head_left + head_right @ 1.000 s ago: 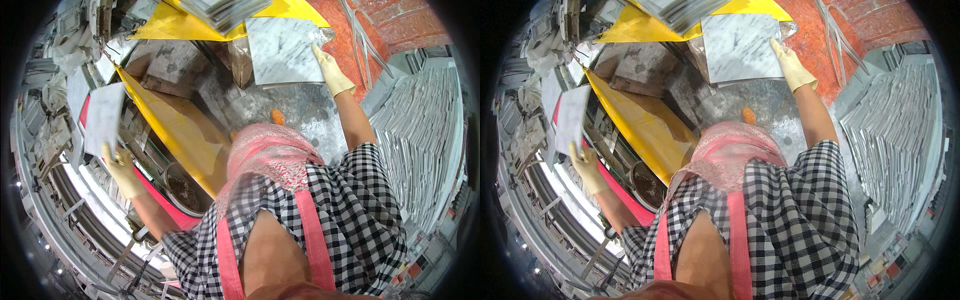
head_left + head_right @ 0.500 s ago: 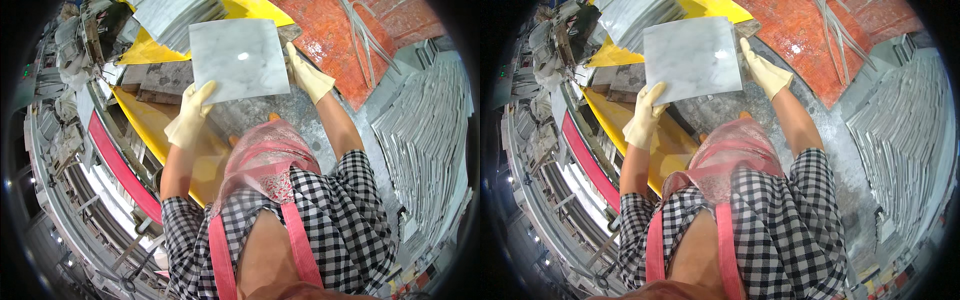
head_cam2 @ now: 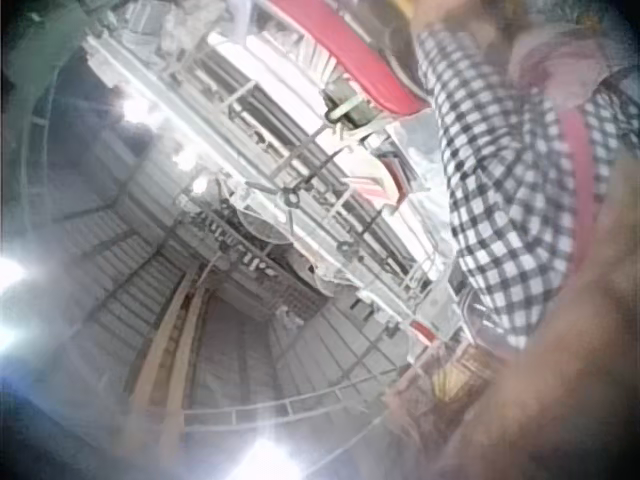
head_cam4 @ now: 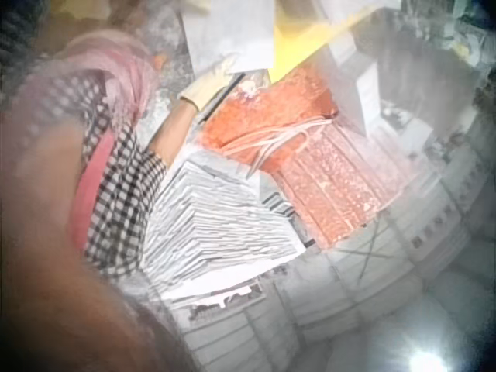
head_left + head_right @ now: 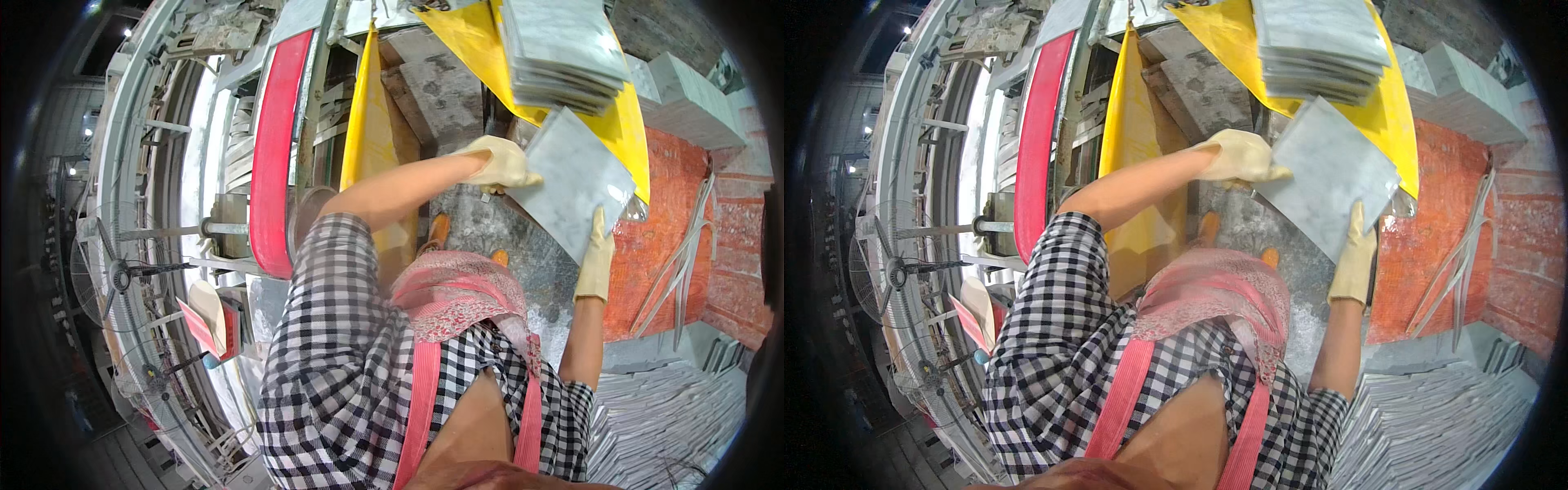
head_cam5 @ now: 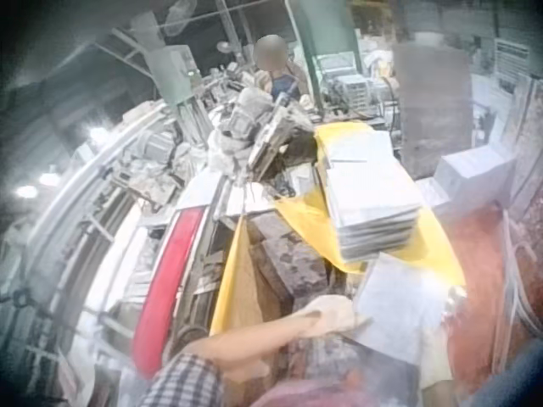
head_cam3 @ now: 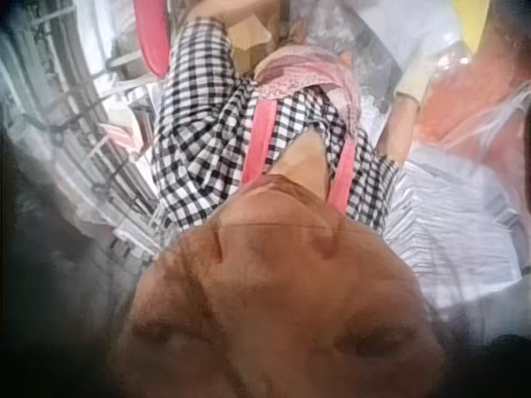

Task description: The person repeatedly picks up rectangular tiles from a yellow tray and stacks them on a nearby surface. The person handles the tiles one at a time, aligning them before placing them on the growing stack.

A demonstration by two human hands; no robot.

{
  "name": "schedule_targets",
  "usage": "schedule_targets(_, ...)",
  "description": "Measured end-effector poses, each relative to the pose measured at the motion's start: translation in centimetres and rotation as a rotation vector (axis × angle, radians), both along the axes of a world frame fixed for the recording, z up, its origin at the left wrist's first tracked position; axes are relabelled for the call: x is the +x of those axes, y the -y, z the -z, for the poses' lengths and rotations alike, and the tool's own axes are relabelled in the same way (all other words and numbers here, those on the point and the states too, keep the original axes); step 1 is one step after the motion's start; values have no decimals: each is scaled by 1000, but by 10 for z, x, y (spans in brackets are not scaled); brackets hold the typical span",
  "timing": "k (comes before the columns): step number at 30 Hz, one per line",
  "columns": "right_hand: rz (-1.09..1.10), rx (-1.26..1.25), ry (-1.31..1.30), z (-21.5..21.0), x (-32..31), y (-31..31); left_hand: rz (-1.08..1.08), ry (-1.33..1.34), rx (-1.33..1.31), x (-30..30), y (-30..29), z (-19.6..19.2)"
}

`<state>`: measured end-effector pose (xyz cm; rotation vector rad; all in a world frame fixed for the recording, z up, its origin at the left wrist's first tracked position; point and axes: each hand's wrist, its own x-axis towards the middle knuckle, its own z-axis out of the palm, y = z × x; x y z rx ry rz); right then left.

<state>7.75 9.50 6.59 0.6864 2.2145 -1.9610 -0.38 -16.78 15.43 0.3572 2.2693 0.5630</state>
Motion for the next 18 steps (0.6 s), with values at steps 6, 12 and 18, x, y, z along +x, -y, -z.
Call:
schedule_targets(6, 111, -92, 87, -18, 23, 9, -460, 25, 163, -44, 123, -3)
schedule_targets(12, 176, -22, 251, -15, 10, 4, -1279, -418, 1080, -151, 405, 55)
schedule_targets(18, 112, 75, 155, -7, 20, -18, -1942, -421, 1472, -230, 489, 123)
